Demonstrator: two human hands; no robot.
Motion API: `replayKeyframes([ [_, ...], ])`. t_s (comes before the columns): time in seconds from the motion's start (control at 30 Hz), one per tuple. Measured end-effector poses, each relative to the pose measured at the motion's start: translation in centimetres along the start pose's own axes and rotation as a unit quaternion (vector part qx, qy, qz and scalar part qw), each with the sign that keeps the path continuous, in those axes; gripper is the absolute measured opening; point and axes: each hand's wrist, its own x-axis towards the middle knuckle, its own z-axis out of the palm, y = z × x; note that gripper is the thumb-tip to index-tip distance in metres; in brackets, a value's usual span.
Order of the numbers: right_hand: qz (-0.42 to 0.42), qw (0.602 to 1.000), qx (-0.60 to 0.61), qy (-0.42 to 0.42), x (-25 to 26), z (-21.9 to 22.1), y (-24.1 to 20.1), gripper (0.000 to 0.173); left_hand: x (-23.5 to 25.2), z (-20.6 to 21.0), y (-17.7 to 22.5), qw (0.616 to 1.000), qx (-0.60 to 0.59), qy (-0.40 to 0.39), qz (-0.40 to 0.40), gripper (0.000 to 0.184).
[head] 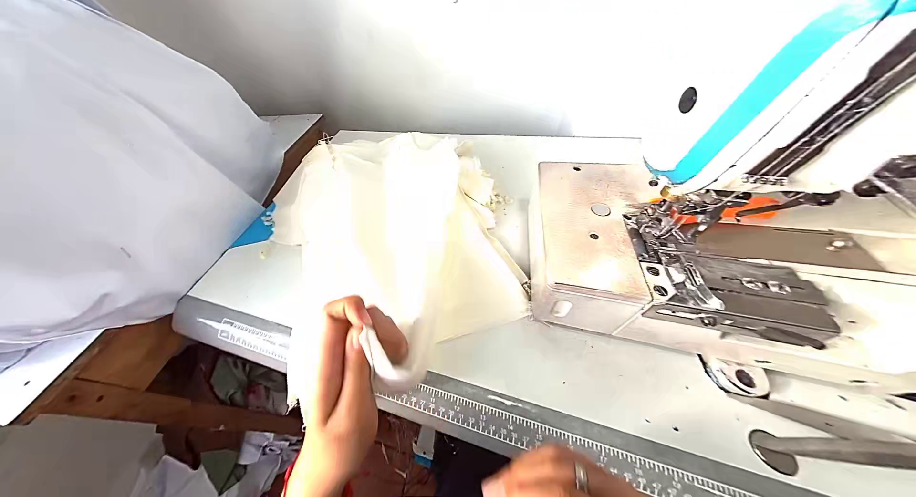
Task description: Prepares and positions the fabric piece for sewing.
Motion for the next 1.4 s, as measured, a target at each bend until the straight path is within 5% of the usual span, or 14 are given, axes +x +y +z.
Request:
replayKeyframes([
  [0.1,-0.060,0.985,-0.156,0.031,4.8,2.3,1.3,0.031,-3.0,-0.8,4.7,0.992,-0.087,-0.074,-0.051,0.022],
  [0.2,-0.094,0.944,-0.316,0.003,8.6,4.9,5.7,0.047,-5.7,-2.4,8.0,0.996,-0.074,0.037,-0.037,0.021],
  [0.27,-0.076,0.945,-0.314,0.044,9.9,5.2,7.5,0.029,-6.5,-5.0,8.1,0.985,0.061,0.153,0.040,0.015],
  [0.3,-0.067,0.948,-0.301,0.080,10.1,4.8,7.6,0.022,-7.2,-6.2,7.6,0.968,0.180,0.161,0.070,0.016],
  [0.37,-0.040,0.965,-0.232,0.114,9.6,3.4,5.6,0.020,-8.7,-5.4,6.1,0.898,0.421,0.120,0.046,0.055],
  [0.43,-0.016,0.993,-0.099,0.061,7.6,1.4,1.4,0.020,-8.9,-2.5,2.4,0.857,0.505,0.096,0.040,0.059],
  [0.53,0.038,0.996,-0.075,-0.039,4.1,-2.8,-4.6,0.020,-5.8,-1.2,-0.7,0.907,0.401,0.114,0.064,0.012],
  [0.6,0.092,0.991,-0.096,-0.021,2.0,-5.0,-5.0,0.021,-1.6,-0.5,0.2,0.932,0.329,0.102,0.111,0.015],
  [0.7,0.166,0.982,-0.028,0.080,-0.4,-7.1,-2.7,0.014,6.0,1.6,1.0,0.892,0.403,0.049,0.198,0.016],
  [0.8,0.173,0.960,0.078,0.204,-1.2,-6.1,0.1,0.007,10.3,4.6,1.7,0.857,0.493,-0.101,0.107,0.031],
  [0.93,0.153,0.932,0.188,0.271,-1.5,-4.6,3.1,0.016,3.1,9.0,3.3,0.934,0.323,-0.123,0.090,0.020],
  [1.0,0.148,0.926,0.239,0.254,-1.9,-4.1,3.1,0.015,-2.4,10.7,2.9,0.964,0.218,-0.141,0.055,0.033],
  [1.2,0.050,0.940,0.270,0.203,-3.4,-2.6,3.6,0.019,-8.0,13.1,1.1,0.992,0.109,-0.055,-0.043,0.016],
  [1.4,0.090,0.963,0.122,0.222,-4.7,-1.4,3.9,0.035,-7.9,12.3,2.2,0.979,-0.097,-0.061,-0.170,0.011],
])
